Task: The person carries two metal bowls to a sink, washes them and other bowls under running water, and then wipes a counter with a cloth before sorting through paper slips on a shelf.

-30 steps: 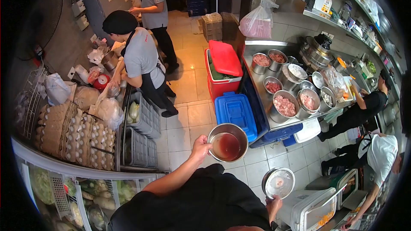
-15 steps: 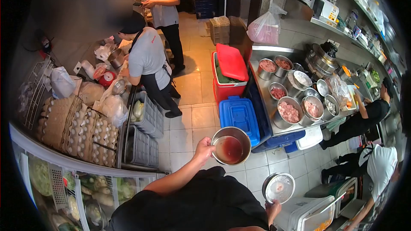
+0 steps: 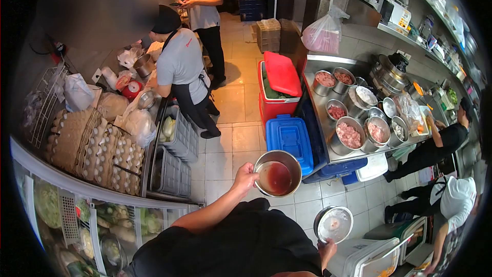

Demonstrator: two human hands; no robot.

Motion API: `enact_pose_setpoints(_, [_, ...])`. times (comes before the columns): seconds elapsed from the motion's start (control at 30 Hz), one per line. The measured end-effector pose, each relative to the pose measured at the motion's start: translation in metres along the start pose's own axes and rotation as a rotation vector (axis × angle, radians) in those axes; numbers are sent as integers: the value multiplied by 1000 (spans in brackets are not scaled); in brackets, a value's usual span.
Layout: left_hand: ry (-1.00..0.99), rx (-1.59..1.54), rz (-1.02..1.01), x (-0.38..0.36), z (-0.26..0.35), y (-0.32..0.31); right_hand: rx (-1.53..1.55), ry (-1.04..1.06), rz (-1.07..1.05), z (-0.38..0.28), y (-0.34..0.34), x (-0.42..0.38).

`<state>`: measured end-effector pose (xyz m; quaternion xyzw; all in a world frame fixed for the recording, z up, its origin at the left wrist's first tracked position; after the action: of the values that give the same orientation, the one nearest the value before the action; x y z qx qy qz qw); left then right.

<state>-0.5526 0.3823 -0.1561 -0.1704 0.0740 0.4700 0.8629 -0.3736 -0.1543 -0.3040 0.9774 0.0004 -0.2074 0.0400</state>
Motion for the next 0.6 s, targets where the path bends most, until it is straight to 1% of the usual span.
enact_pose_setpoints(0.07, [-4, 0, -6, -1, 3, -2, 77, 23, 21, 1, 4, 2])
enact_pose_setpoints(0.2, [8, 29, 0, -1, 8, -2, 60, 1, 19, -7, 2, 2])
enact_pose_setpoints(0.27, [5, 28, -4, -1, 8, -3, 244, -150, 86, -21, -7, -14])
enact_pose_setpoints(0.3, [1, 27, -7, -1, 7, -3, 243, -150, 88, -26, -11, -20])
enact_pose_setpoints(0.37, [1, 14, -11, 1, 6, -4, 250, -54, 164, -38, -12, -26])
enact_pose_setpoints(0.4, [1, 2, -14, 1, 5, -4, 249, -55, 166, -39, -12, -25])
enact_pose_setpoints(0.47, [-3, 26, -10, 1, 4, -4, 288, -123, 195, -33, -9, -23])
enact_pose_setpoints(0.5, [-12, 50, -4, 1, 5, -4, 288, -123, 197, -34, -8, -25])
enact_pose_setpoints(0.57, [-12, 38, 0, 0, 8, -5, 282, -195, 121, -35, -14, -27])
enact_pose_setpoints(0.6, [-8, 25, 7, 0, 8, -5, 287, -191, 121, -37, -14, -28])
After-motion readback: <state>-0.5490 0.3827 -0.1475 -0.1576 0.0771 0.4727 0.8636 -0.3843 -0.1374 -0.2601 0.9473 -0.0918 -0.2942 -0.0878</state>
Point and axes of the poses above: each hand's wrist, its own x-axis towards the middle knuckle, its own y-axis out of the back of the hand, z = x × y, the point moved 7 cm from there along x, towards the middle knuckle, and after that the axes turned 1 degree about x, right-handed, at the moved point
